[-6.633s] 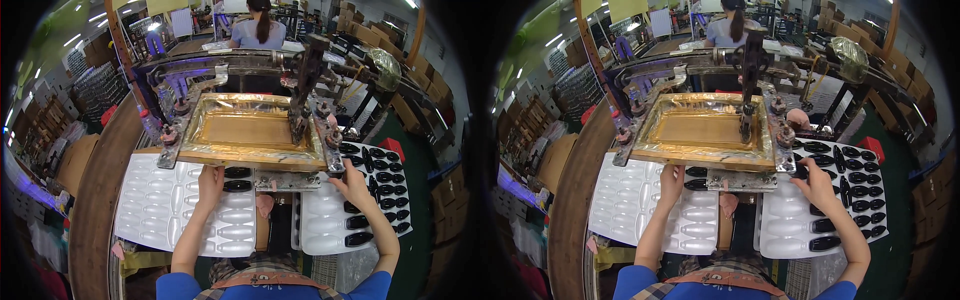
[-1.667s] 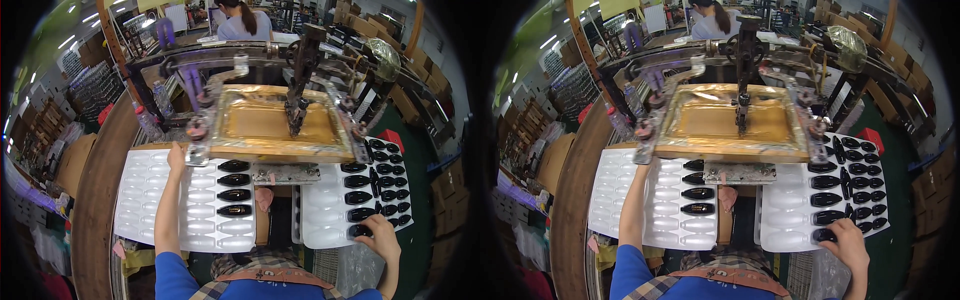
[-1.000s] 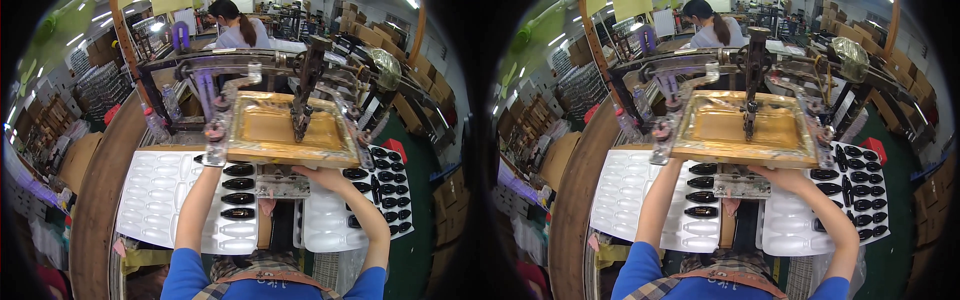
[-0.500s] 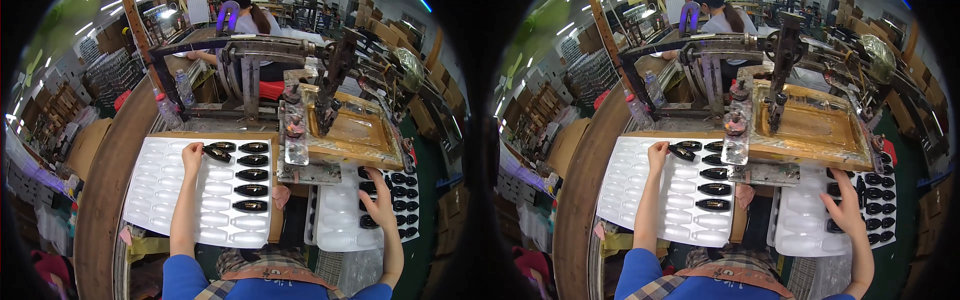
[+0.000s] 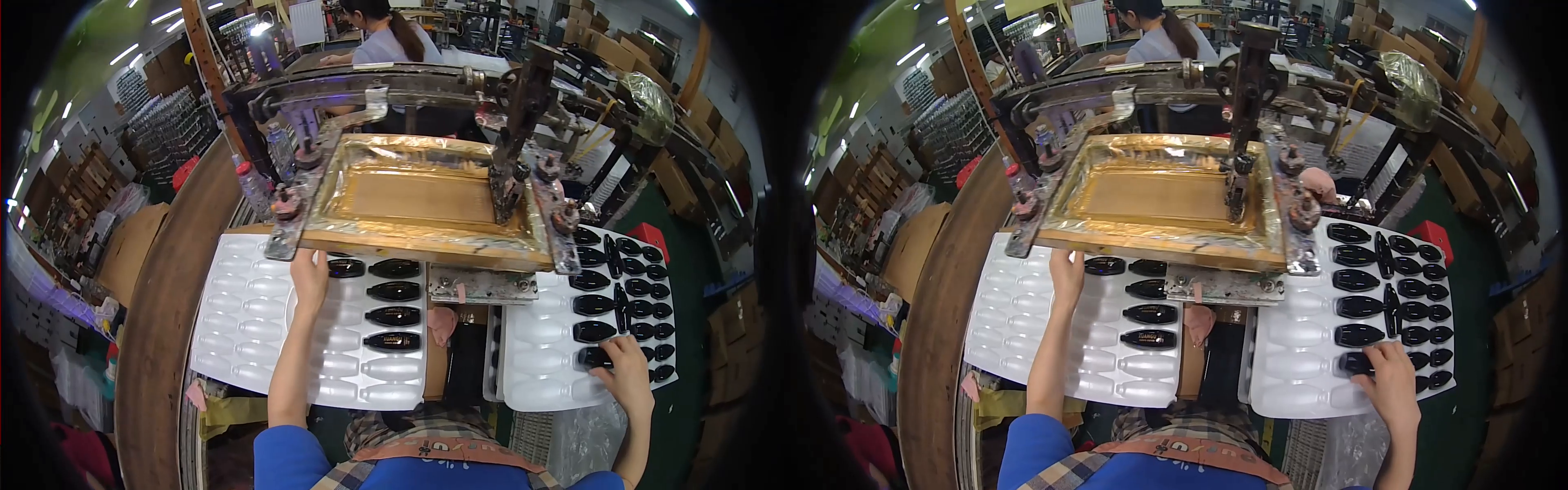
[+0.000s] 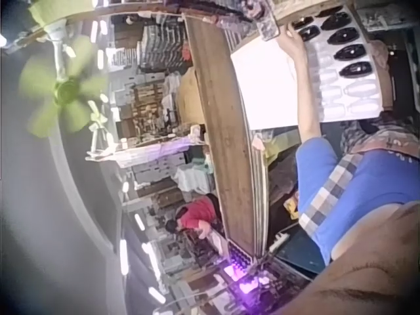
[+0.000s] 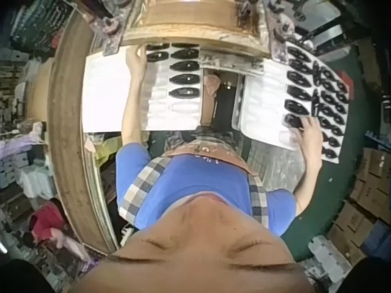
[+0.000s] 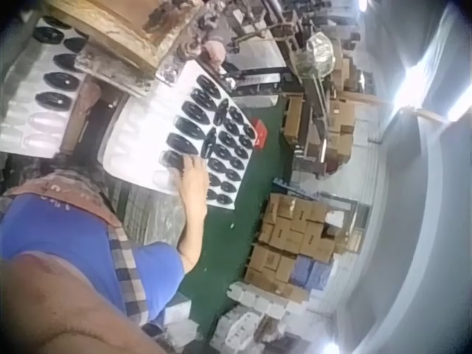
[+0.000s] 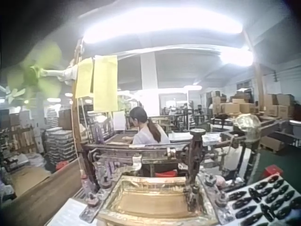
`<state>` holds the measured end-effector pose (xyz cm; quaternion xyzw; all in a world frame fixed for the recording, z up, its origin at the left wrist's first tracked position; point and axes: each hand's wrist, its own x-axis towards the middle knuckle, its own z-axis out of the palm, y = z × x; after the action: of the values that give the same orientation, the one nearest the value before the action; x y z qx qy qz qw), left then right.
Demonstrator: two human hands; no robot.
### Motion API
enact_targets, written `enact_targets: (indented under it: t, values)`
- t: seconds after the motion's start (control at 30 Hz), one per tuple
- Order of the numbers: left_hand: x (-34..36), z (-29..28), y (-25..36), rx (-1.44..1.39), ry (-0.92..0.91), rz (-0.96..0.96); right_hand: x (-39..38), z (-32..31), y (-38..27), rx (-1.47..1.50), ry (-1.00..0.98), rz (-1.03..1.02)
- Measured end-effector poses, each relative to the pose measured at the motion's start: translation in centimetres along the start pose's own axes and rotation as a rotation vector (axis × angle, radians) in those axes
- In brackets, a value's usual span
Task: Placing small objects into a screen printing machine, operating the manual press, and removing the finished objects.
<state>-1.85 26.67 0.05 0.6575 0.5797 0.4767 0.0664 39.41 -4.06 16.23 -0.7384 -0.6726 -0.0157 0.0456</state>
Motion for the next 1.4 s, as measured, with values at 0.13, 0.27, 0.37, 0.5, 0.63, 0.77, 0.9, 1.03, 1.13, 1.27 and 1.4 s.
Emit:
enact_targets:
  t: [0.13, 0.27, 0.37, 0.5, 0.63, 0.77, 0.9, 1.03, 1.13, 1.27, 1.4]
  values:
    - [0.6, 2.4, 5.9, -0.201, -0.184, 0.271, 2.3, -0.3, -0.2, 0.455, 0.106, 0.220]
    - [2.1, 3.6, 7.7, -0.506, -0.288, 0.187, 7.5, 1.6, -1.5, 0.813, 0.286, -0.019]
    - [3.5, 3.9, 9.1, -0.789, -0.381, 0.099, 11.8, 4.2, -0.5, 0.786, 0.059, -0.118]
    - [5.5, 4.1, 10.5, -1.154, -0.522, -0.017, 15.2, 6.8, -2.5, 0.696, 0.101, -0.193]
    - [5.5, 1.3, 9.4, -1.037, -0.412, -0.183, 16.5, 7.7, -3.3, 0.353, 0.094, -0.272]
    - [2.5, -2.9, 4.2, -0.910, -0.200, -0.283, 16.2, 8.4, -0.9, 0.279, 0.082, -0.188]
    - [-1.6, -4.1, -2.2, -0.846, -0.016, -0.354, 14.9, 4.9, -1.8, -0.012, 0.293, -0.320]
    - [-5.2, -2.3, -5.6, -0.781, 0.018, -0.452, 15.6, 4.4, -2.8, 0.154, -0.342, -0.016]
    - [-6.1, -1.5, -4.7, -0.585, 0.012, -0.447, 15.6, 6.4, -1.0, 0.145, -0.053, -0.139]
    - [-6.5, -2.7, -4.3, -0.178, -0.044, -0.271, 15.5, 5.2, -1.7, 0.418, -0.205, 0.066]
    - [-6.9, -4.0, -4.3, -0.063, -0.050, -0.161, 14.8, 5.8, -3.2, 0.499, 0.172, -0.144]
